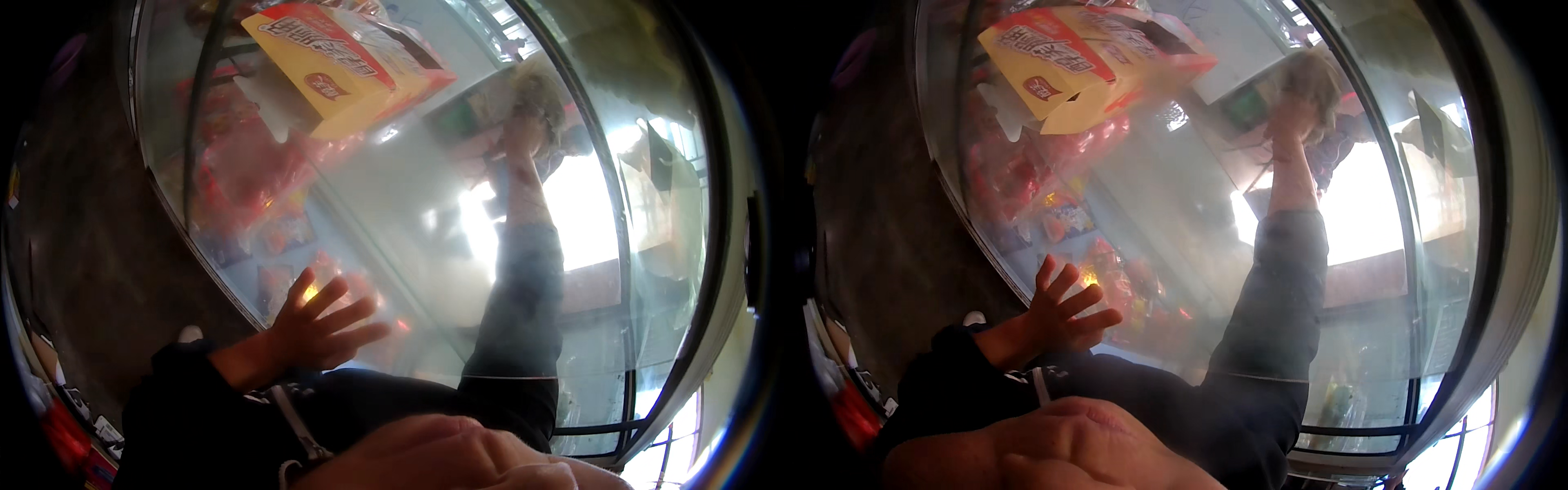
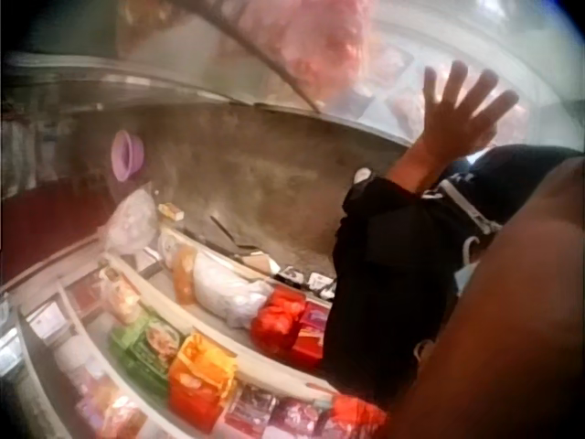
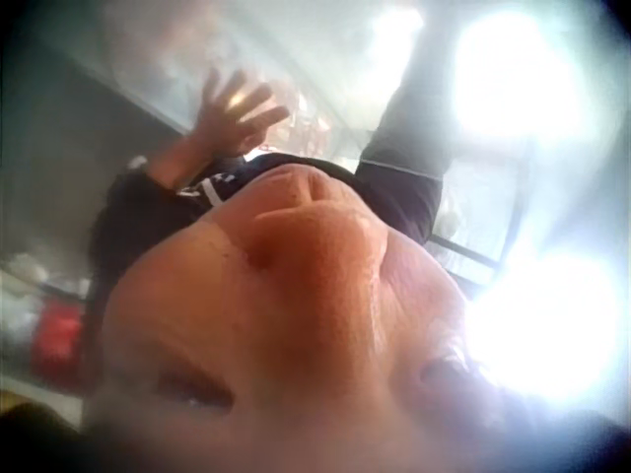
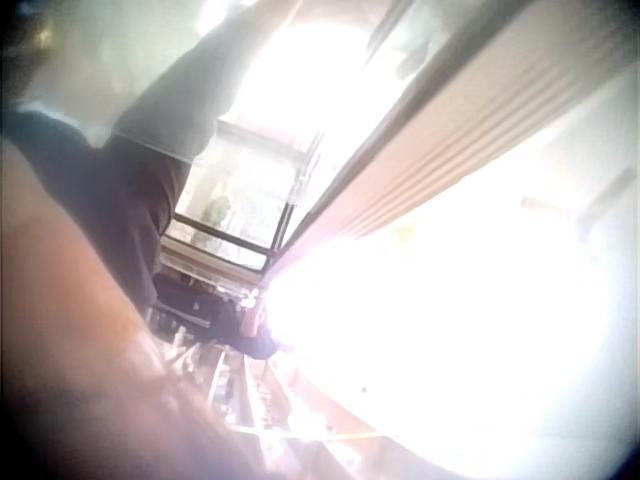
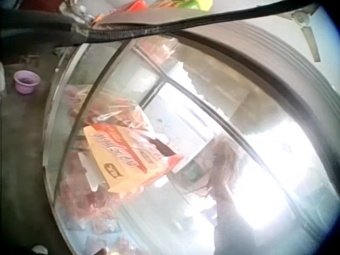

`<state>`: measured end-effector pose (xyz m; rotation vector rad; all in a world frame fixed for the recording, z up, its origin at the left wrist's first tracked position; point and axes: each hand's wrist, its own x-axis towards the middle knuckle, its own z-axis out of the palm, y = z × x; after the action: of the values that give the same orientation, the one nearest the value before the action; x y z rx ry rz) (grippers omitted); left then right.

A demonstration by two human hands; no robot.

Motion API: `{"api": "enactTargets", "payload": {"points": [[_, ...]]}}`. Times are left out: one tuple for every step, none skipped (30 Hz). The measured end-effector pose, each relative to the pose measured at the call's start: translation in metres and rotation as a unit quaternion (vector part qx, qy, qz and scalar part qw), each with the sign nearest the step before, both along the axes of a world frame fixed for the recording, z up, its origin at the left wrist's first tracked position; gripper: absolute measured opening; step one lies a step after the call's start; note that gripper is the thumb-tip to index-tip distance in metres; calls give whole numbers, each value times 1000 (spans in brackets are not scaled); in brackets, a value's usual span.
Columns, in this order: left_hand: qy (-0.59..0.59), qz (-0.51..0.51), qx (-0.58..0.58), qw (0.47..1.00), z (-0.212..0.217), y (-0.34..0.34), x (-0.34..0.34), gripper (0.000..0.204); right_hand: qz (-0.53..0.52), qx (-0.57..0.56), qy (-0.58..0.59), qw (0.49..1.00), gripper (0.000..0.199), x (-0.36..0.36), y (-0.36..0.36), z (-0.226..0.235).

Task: The person cleans the glass surface of a refrigerated display case using a cloth. They move various packaged food items, including boxes and plastic containers, aside to wipe the glass underneath and then return them to their original positions.

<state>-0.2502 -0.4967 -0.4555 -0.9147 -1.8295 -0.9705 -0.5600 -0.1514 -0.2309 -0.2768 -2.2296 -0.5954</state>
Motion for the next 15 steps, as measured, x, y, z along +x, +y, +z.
{"api": "enactTargets", "payload": {"points": [[5, 0, 1, 1000, 0, 1, -2, 49, 35, -14, -26, 999, 47, -13, -10, 10], [7, 0, -1, 1000, 2, 2, -2, 44, 71, -31, -54, 996, 49, -24, -21, 20], [9, 1, -3, 1000, 3, 0, -1, 39, 96, -39, -74, 992, 50, -35, -34, 27], [4, -10, -13, 1000, 6, -3, -1, 39, 103, -36, -101, 989, 52, -37, -42, 35], [5, -23, -18, 1000, 9, -7, -4, 39, 97, -30, -125, 987, 53, -24, -52, 47], [0, -33, -24, 999, 9, -7, -1, 39, 94, -24, -155, 983, 55, -12, -67, 54], [-6, -8, -21, 1000, 6, -6, 2, 39, 105, -22, -190, 976, 56, -13, -90, 55], [-1, 3, -15, 1000, 3, -3, 2, 38, 94, -19, -211, 973, 58, -1, -101, 63], [3, 17, -5, 1000, 0, -1, 2, 38, 84, -15, -222, 971, 59, 10, -113, 69], [0, 21, 0, 1000, 1, 0, 3, 38, 44, 7, -231, 972, 60, 10, -114, 71], [1, 11, -8, 1000, 1, -1, 3, 41, 14, 16, -231, 973, 59, 30, -129, 76], [2, 1, -16, 1000, 2, -1, 3, 44, -18, 24, -230, 973, 59, 51, -142, 83], [0, -5, -30, 1000, 2, -2, 4, 49, -44, 30, -231, 972, 58, 71, -157, 86], [-7, -10, -32, 999, 2, -3, 4, 50, -33, 22, -235, 971, 57, 75, -153, 87], [-13, -15, -35, 999, 3, -3, 5, 51, -22, 29, -207, 978, 56, 53, -131, 86]]}}
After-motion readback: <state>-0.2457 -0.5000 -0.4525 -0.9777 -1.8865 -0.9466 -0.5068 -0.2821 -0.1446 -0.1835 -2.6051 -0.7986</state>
